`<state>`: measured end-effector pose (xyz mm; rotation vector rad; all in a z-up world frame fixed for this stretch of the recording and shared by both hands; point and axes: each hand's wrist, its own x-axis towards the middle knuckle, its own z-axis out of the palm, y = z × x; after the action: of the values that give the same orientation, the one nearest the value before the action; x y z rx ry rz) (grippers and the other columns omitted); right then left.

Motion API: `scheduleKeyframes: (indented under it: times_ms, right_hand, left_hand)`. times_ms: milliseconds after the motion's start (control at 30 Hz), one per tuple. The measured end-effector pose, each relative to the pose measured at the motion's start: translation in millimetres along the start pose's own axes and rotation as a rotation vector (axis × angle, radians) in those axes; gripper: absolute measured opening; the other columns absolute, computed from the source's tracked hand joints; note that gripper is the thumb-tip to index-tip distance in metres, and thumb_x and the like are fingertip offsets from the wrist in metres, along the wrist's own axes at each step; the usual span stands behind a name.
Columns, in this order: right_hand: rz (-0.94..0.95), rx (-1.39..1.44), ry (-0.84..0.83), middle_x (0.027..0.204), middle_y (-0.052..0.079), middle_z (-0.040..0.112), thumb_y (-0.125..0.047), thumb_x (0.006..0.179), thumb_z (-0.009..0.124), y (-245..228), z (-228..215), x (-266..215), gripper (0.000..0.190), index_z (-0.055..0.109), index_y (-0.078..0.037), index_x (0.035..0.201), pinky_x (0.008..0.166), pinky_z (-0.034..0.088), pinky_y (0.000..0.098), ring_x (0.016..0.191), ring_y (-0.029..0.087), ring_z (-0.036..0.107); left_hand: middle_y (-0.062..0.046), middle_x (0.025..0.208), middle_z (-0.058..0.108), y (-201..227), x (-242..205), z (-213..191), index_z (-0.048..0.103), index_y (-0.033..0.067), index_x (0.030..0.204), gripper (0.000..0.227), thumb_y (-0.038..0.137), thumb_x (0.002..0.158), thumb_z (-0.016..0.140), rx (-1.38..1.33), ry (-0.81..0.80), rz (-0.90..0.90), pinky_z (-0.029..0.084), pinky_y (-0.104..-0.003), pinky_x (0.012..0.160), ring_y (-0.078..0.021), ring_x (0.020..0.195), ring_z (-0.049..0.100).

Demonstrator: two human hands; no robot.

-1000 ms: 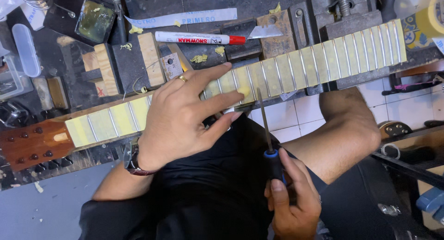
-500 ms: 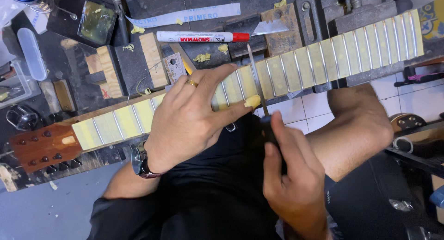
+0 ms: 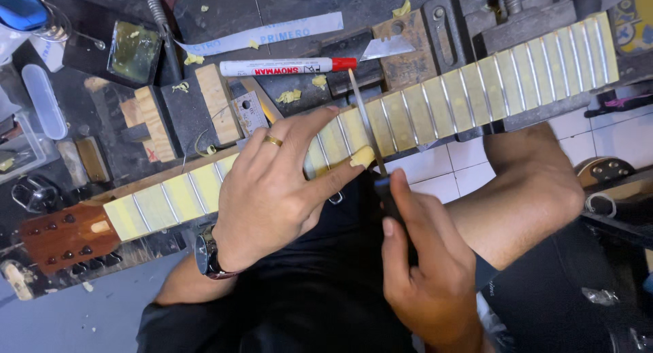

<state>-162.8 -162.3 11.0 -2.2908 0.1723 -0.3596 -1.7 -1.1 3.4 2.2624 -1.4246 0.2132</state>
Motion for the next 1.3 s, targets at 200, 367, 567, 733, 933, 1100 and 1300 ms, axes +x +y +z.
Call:
scheduleKeyframes:
  times_ms: [200, 367, 567, 733, 933, 1100, 1300]
  right_hand:
    - [0.264, -0.17, -0.003, 0.122, 0.01, 0.079, -0.014, 0.102, 0.059, -9, -6, -54, 0.042, 0.065, -0.01, 0.143, 0.083, 0.06, 0.023, 0.095, 0.015, 0.079]
    - [-0.019, -0.046, -0.017, 0.112, 0.019, 0.07, 0.002, 0.106, 0.055, 0, 1, 8, 0.044, 0.053, 0.01, 0.149, 0.091, 0.059, 0.0369, 0.099, 0.03, 0.073]
    - [0.301, -0.285, -0.065, 0.125, 0.0, 0.076, -0.019, 0.101, 0.061, -2, -10, -71, 0.048, 0.062, -0.02, 0.15, 0.058, 0.054, 0.0221, 0.06, 0.011, 0.066]
    - [-0.006, -0.205, -0.016, 0.119, 0.017, 0.071, -0.001, 0.103, 0.063, -1, 5, 2, 0.045, 0.06, 0.002, 0.148, 0.069, 0.06, 0.0374, 0.087, 0.029, 0.074]
    - [0.21, -0.214, 0.046, 0.116, 0.009, 0.078, -0.01, 0.103, 0.062, -17, -6, -35, 0.041, 0.066, -0.013, 0.144, 0.056, 0.048, 0.0222, 0.051, 0.012, 0.056]
    - [0.12, -0.216, -0.024, 0.113, 0.011, 0.075, -0.01, 0.103, 0.058, 0, -8, -34, 0.04, 0.064, -0.003, 0.142, 0.077, 0.059, 0.029, 0.084, 0.02, 0.074]
    - [0.005, -0.083, -0.011, 0.112, 0.019, 0.07, -0.001, 0.106, 0.059, 0, 0, -10, 0.047, 0.053, 0.003, 0.153, 0.082, 0.058, 0.0361, 0.095, 0.03, 0.071]
  left_hand:
    - [-0.028, 0.142, 0.061, -3, -1, 2, 0.075, 0.0208, 0.124, 0.029, 0.001, 0.104, 0.066, 0.013, -0.019, -0.011, 0.045, -0.047, 0.074, -0.0442, 0.113, 0.064]
    - [-0.027, 0.143, 0.06, -1, -2, 1, 0.084, 0.0186, 0.118, 0.025, 0.006, 0.103, 0.069, 0.002, -0.013, -0.016, 0.048, -0.048, 0.079, -0.0429, 0.117, 0.063]
    - [-0.028, 0.14, 0.062, -2, -1, 3, 0.081, 0.0174, 0.118, 0.022, 0.005, 0.104, 0.068, 0.006, -0.002, -0.021, 0.048, -0.046, 0.076, -0.0426, 0.114, 0.063]
    - [-0.027, 0.14, 0.062, 0, 0, 1, 0.081, 0.0159, 0.117, 0.018, 0.01, 0.107, 0.066, -0.01, -0.002, -0.028, 0.048, -0.047, 0.076, -0.0431, 0.115, 0.064]
    - [-0.028, 0.14, 0.062, -1, -2, 3, 0.077, 0.0172, 0.125, 0.025, 0.006, 0.106, 0.065, 0.032, -0.014, -0.015, 0.048, -0.047, 0.077, -0.0425, 0.111, 0.062]
    - [-0.027, 0.141, 0.062, -2, -1, 2, 0.076, 0.0192, 0.123, 0.027, 0.003, 0.104, 0.065, 0.034, -0.027, -0.014, 0.047, -0.047, 0.075, -0.0435, 0.111, 0.064]
    - [-0.027, 0.14, 0.062, 0, -4, 2, 0.082, 0.0205, 0.119, 0.027, 0.003, 0.101, 0.073, 0.017, -0.001, -0.004, 0.05, -0.046, 0.078, -0.0427, 0.116, 0.066]
